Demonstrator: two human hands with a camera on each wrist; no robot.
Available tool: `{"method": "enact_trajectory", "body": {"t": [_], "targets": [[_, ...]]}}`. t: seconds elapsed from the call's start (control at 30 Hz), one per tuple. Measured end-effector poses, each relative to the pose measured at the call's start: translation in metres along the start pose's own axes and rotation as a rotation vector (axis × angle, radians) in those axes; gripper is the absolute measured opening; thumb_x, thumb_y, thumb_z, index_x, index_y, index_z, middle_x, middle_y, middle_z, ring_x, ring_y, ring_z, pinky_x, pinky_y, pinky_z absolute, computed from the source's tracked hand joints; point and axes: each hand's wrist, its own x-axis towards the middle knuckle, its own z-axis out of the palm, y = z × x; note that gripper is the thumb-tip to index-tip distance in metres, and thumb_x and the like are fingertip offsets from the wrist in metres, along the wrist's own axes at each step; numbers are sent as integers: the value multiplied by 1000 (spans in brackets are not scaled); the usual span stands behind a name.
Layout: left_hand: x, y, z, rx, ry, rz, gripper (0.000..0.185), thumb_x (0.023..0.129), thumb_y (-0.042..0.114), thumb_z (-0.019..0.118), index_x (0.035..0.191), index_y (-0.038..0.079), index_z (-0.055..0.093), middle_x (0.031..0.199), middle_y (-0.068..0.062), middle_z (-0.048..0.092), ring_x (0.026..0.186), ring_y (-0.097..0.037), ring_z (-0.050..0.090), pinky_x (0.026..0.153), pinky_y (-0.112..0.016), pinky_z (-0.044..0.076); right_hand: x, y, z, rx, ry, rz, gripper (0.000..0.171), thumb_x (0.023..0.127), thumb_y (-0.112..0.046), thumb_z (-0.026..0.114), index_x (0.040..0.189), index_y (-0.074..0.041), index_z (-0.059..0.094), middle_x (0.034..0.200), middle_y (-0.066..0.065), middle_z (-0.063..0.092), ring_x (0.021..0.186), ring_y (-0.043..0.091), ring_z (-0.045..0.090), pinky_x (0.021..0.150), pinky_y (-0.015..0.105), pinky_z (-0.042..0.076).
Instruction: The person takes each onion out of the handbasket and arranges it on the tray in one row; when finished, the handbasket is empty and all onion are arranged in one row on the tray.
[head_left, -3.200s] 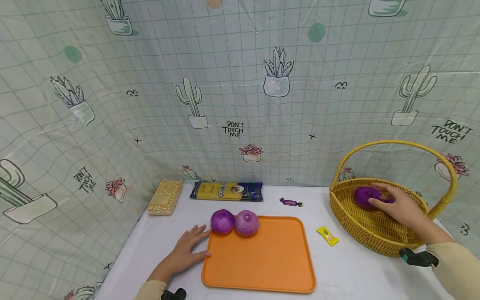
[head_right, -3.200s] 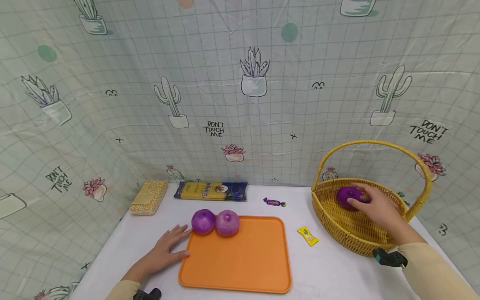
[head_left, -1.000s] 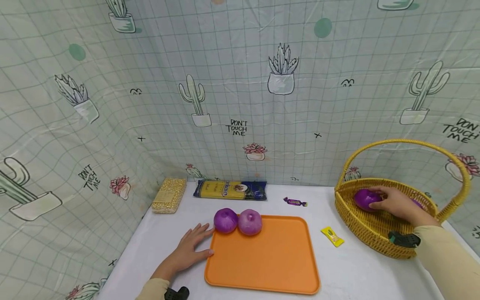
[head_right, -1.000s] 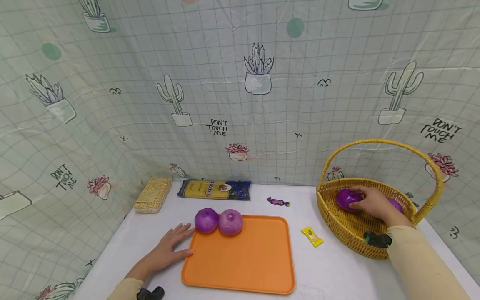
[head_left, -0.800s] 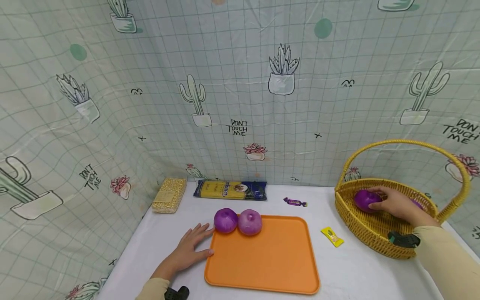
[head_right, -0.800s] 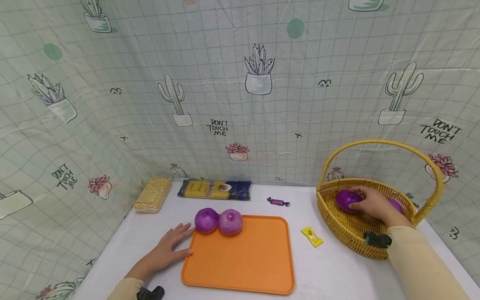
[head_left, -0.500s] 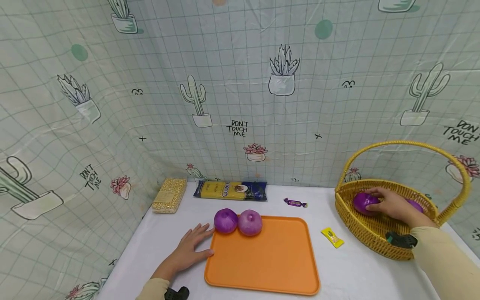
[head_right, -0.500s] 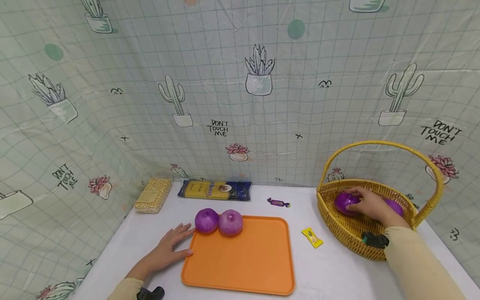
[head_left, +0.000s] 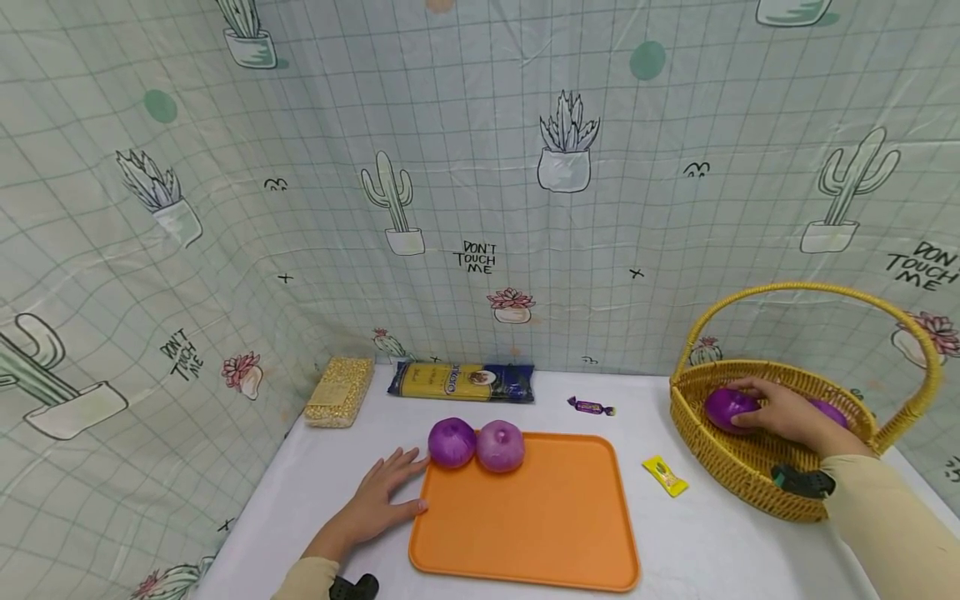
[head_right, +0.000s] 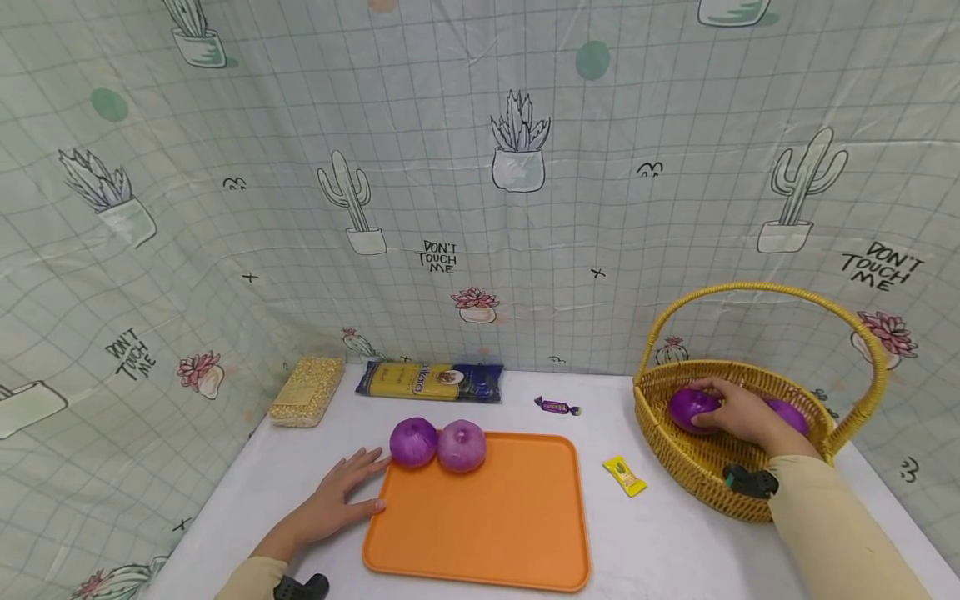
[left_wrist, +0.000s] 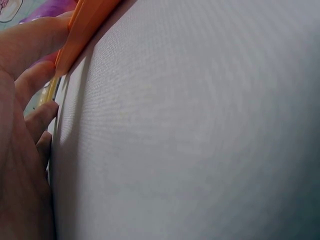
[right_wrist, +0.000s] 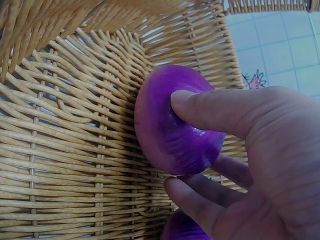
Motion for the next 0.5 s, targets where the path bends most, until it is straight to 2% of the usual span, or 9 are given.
{"method": "enact_trajectory", "body": {"t": [0.2,0.5], "targets": [[1,0,1,1,1,-9,68,94,44,70,151,11,50,161,-19,36,152,-47,16,120,-68,2,0,0,2,27,-7,-7,64,95,-23,72,142,9,44,133,46,44,118,63,47,91,70,46],[0,0,2,15,6,1,68,94,43,70,150,10,51,160,-20,37,151,-48,18,120,-68,4,0,-2,1,1,-17,-5,64,94,-25,74,141,9,45,128,45,48,113,61,52,88,67,50]]}}
